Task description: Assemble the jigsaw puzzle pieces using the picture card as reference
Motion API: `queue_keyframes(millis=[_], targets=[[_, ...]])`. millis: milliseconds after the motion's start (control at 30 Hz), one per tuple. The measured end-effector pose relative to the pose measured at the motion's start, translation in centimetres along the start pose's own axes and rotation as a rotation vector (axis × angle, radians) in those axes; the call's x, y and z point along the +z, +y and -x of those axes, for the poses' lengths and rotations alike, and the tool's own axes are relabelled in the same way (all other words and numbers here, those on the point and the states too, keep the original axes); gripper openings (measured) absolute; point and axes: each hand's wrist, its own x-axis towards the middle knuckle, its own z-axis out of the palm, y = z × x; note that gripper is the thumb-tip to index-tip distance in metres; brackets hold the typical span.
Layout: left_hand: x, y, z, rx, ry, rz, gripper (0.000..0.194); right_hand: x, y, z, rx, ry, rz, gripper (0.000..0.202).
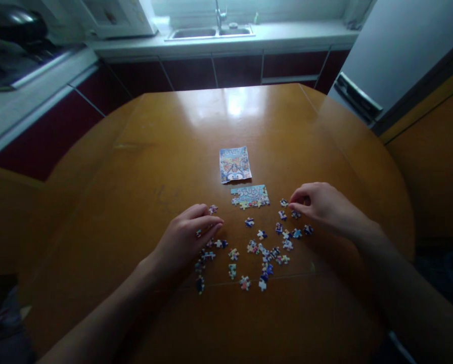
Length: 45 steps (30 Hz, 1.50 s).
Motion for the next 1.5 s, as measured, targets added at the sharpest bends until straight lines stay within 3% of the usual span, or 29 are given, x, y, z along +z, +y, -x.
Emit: queue_keyframes(millis=[133,400,633,967,1167,1500], targets=[[-0.7,0.4,0.0,0.030,-0.079,0.043,0.015,-0.1,-0.3,0.1,-0.019,0.032,0.002,0.016],[-1.2,2.4,0.4,0.171,-0.443,0.065,0.009,-0.2,-0.4,-0.7,0.030,0.130,-0.035,0.025],[-0.9,3.7,0.0,0.255,-0.566,0.044,0.013,0.2,-0.6,-1.0,0.003,0.210,-0.072,0.027],[-0.4,2.7,0.1,0.276,-0.482,0.004,0.006,0.4,-0.7,-1.1,-0.065,0.224,-0.122,0.029],[0.2,1.6,0.1,0.277,-0.349,0.000,0.007,0.8,-1.0,-1.2,-0.094,0.208,-0.131,0.028],[-1.2,0.7,-1.7,0.218,-0.254,0.015,0.008,2.1,-2.4,-0.9,-0.217,0.175,-0.192,0.025]])
